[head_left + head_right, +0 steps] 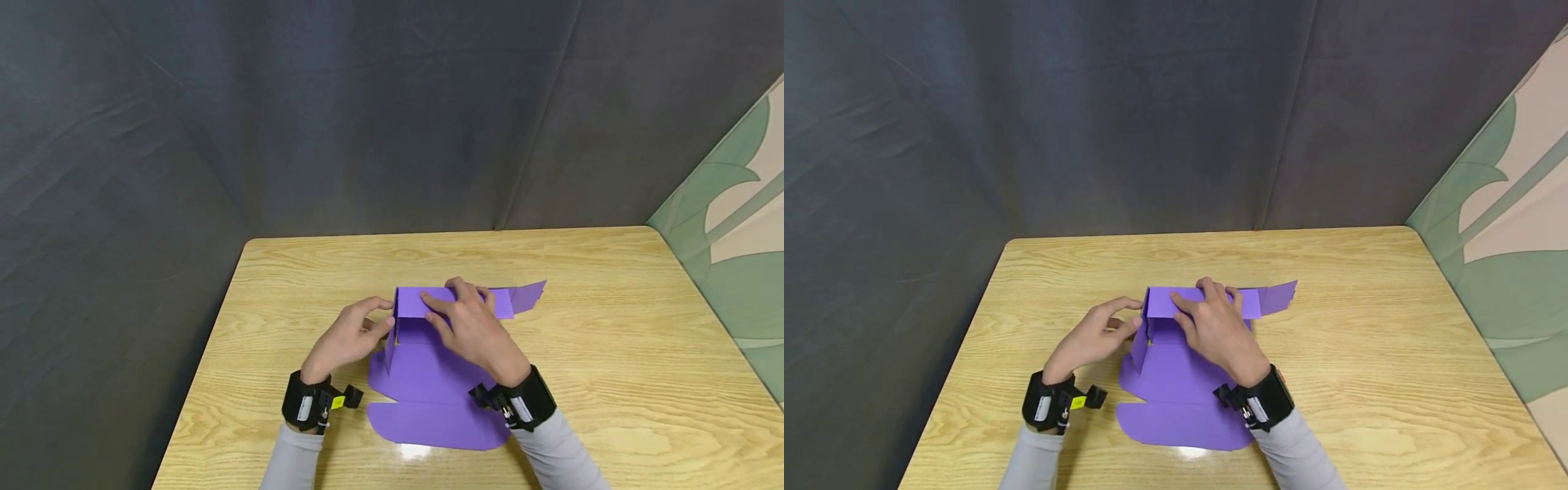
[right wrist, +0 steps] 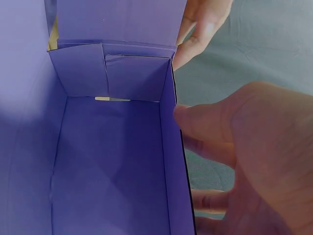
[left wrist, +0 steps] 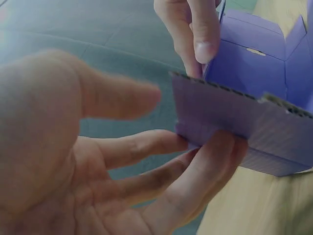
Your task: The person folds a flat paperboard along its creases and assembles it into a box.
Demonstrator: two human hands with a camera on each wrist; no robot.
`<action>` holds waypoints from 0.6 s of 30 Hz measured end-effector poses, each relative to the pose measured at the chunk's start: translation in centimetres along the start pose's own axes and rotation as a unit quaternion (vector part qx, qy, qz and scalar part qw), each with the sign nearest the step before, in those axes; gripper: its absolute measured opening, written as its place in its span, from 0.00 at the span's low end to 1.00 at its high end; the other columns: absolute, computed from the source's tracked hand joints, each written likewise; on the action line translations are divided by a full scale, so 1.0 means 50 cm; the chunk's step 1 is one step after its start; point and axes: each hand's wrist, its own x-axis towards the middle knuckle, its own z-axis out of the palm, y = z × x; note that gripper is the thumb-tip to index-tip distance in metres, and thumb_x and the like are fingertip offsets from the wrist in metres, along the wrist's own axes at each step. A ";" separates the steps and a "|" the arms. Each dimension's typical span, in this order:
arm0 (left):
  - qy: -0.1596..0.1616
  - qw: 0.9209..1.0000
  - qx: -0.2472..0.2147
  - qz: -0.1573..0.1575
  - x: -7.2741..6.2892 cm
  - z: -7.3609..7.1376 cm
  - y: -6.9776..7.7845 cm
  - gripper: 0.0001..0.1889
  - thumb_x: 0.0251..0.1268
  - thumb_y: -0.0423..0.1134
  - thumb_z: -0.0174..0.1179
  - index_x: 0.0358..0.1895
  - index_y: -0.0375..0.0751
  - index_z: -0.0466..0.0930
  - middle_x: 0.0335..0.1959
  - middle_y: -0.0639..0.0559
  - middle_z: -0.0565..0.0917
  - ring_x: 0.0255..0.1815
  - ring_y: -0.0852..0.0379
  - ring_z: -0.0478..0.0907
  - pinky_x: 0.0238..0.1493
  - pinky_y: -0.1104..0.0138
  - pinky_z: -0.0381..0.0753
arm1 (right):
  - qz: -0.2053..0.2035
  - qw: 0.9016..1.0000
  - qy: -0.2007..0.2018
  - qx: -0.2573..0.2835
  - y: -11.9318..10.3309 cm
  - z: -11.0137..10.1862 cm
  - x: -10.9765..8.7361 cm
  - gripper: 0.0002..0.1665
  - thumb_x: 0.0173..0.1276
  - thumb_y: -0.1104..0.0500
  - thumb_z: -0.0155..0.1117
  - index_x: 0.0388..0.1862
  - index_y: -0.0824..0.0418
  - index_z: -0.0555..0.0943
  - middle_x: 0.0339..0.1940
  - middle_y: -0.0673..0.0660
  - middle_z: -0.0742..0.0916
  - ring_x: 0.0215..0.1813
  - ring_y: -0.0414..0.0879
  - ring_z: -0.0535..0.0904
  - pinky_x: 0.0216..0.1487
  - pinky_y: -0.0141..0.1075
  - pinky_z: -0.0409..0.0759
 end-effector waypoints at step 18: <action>-0.002 0.996 -0.081 -0.031 0.026 0.018 -0.026 0.47 0.71 0.42 0.73 0.87 0.49 0.56 0.83 0.42 0.66 0.45 0.43 0.92 0.50 0.61 0.90 | -0.020 1.000 0.002 0.009 0.006 -0.006 -0.002 0.21 0.79 0.53 0.68 0.67 0.53 0.87 0.62 0.66 0.82 0.68 0.60 0.76 0.65 0.70 0.65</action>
